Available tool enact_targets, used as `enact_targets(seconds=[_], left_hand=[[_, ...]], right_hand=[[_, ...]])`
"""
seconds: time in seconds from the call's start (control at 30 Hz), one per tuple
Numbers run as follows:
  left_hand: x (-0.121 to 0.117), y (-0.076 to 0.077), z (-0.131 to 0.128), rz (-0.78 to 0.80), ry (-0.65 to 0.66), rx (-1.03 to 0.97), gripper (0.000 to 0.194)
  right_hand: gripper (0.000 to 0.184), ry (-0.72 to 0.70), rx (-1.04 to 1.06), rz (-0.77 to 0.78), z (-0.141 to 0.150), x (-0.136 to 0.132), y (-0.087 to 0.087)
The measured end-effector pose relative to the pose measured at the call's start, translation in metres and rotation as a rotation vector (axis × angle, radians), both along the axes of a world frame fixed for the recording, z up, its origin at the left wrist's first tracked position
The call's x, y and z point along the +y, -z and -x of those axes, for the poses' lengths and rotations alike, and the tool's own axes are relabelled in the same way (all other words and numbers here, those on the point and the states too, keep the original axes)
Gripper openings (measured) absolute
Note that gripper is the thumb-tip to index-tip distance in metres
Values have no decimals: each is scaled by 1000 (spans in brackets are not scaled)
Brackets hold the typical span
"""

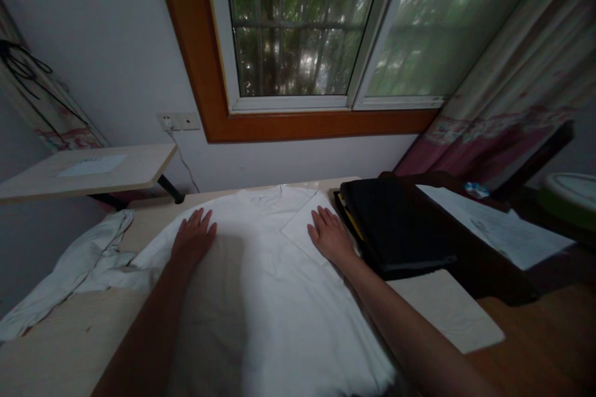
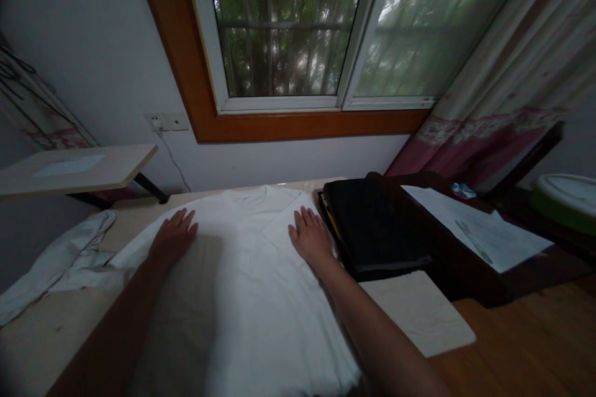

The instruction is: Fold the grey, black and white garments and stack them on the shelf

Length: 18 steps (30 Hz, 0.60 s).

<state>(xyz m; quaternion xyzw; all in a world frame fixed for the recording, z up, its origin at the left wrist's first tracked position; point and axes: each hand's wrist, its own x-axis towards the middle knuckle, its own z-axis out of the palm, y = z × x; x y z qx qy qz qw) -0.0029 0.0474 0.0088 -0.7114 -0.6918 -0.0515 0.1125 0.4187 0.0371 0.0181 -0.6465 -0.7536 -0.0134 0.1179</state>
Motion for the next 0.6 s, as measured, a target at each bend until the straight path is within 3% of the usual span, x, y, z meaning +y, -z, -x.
enact_targets(seconds=[0.2, 0.33, 0.47, 0.6], left_hand=[[-11, -6, -2, -96, 1, -29, 50], [-34, -23, -7, -145, -114, 8, 44], [-59, -34, -6, -86, -199, 95, 37], [-75, -38, -7, 47, -310, 69, 45]], right_hand=[[57, 11, -23, -31, 3, -2, 2], [57, 6, -37, -26, 2, -1, 1], [56, 6, -47, -26, 1, -1, 1], [56, 21, -45, -32, 1, -2, 2]])
